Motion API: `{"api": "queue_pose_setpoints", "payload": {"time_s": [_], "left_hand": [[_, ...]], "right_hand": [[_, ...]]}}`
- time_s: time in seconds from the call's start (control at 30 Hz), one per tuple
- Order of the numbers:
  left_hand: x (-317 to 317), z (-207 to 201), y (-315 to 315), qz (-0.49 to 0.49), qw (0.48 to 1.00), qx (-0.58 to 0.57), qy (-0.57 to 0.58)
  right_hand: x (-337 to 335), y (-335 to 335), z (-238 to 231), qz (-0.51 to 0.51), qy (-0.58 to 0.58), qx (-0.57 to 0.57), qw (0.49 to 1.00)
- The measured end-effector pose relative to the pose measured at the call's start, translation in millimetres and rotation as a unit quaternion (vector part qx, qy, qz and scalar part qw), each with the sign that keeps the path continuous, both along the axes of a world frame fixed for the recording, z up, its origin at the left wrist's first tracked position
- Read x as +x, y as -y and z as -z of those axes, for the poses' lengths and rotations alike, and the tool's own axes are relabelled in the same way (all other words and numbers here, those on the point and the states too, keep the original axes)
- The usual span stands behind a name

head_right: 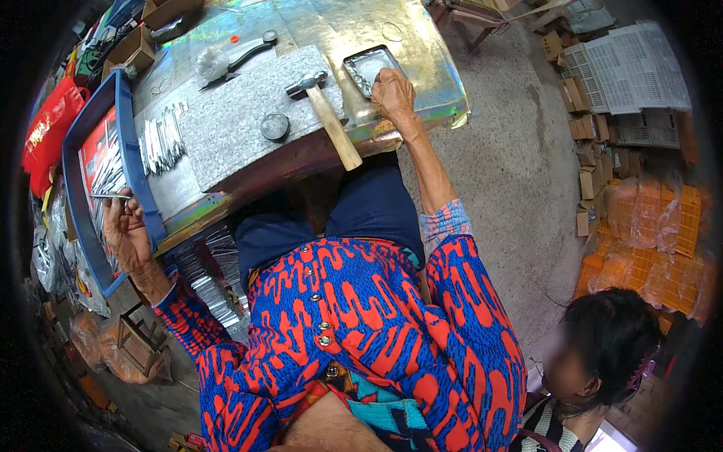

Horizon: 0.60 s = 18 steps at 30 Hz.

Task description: The person assembles small metal components by fitting pieces together by hand and hammering them with a small hammer on a block.

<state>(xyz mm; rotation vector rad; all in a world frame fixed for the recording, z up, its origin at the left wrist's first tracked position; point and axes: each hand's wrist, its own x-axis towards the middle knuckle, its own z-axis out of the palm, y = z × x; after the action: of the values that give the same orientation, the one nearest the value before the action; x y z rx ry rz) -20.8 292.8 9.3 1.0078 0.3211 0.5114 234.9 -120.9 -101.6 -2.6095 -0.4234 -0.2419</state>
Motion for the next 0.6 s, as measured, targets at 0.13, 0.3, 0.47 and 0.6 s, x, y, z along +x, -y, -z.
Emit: {"api": "queue_pose_setpoints", "payload": {"time_s": [0.13, 0.3, 0.47, 0.6], "left_hand": [[14.4, 2.7, 30.6, 0.039, 0.999, 0.02, 0.015], [29.9, -9.2, 72.0, 0.054, 0.997, 0.056, -0.022], [42.1, -7.7, 100.1, 0.086, 0.994, 0.068, -0.007], [53.2, -9.8, 116.3, 0.109, 0.991, 0.074, -0.017]], "right_hand": [[4.9, 1.5, 5.1, -0.025, 0.055, -0.059, 0.996], [9.5, -6.8, 10.0, -0.039, 0.089, -0.128, 0.987], [13.1, -3.6, 1.1, -0.063, 0.044, -0.107, 0.991], [31.2, 16.4, 12.8, -0.02, 0.01, 0.071, 0.997]]}}
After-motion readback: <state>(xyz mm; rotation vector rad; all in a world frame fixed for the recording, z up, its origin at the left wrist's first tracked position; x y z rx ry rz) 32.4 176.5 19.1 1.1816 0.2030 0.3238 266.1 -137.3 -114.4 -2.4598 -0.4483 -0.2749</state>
